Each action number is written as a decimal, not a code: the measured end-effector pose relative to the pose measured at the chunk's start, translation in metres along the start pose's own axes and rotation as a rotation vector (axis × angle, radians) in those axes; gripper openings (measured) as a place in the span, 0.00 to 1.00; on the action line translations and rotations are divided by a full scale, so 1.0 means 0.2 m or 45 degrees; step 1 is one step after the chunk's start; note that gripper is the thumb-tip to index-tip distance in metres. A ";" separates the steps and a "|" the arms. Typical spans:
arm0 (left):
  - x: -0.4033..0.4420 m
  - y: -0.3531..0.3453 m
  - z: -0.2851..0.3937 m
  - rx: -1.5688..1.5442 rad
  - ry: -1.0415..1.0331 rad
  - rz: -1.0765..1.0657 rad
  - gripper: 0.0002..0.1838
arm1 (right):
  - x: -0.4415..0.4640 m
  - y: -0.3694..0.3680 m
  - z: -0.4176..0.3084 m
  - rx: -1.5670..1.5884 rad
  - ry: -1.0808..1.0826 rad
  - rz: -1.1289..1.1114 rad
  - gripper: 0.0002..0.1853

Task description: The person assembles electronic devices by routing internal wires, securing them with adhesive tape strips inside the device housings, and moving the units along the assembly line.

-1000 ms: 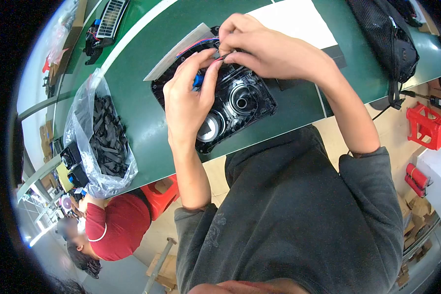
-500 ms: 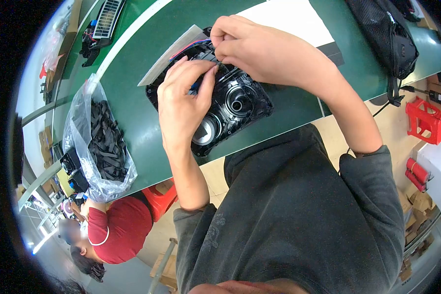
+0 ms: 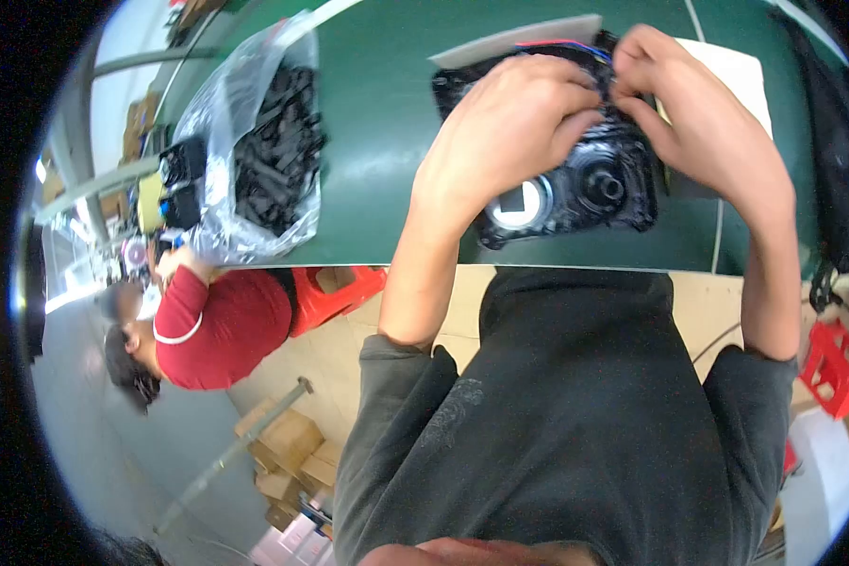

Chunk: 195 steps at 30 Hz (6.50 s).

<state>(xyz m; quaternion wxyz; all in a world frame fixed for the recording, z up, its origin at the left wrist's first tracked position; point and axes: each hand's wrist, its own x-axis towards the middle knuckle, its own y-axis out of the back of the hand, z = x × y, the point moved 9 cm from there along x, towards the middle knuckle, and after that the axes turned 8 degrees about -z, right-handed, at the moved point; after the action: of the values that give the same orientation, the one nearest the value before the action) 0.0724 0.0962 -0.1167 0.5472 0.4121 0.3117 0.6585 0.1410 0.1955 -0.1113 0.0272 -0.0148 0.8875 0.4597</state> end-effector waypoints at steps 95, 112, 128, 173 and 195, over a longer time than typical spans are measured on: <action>0.08 0.05 0.00 0.307 0.385 0.424 0.07 | 0.24 0.04 0.57 0.841 0.243 -0.021 0.09; 0.07 0.04 -0.01 0.260 0.452 0.421 0.08 | 0.26 0.05 0.52 0.691 0.289 -0.043 0.09; 0.07 -0.06 -0.05 0.153 0.298 0.212 0.21 | 0.17 0.17 0.68 0.310 -0.124 -0.422 0.14; -0.69 -0.01 -0.06 0.366 0.058 0.122 0.39 | 0.19 0.98 1.52 -0.719 -0.195 0.586 0.35; 0.19 0.61 -1.88 0.978 0.897 0.539 0.45 | -0.21 -0.18 -0.25 -0.207 1.040 -0.373 0.28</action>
<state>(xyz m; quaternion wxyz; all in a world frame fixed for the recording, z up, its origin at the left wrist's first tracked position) -0.3191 0.1225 -0.1798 0.0767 0.3906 0.6036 0.6908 0.1824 0.1332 -0.1096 -0.2620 -0.3231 0.7750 0.4758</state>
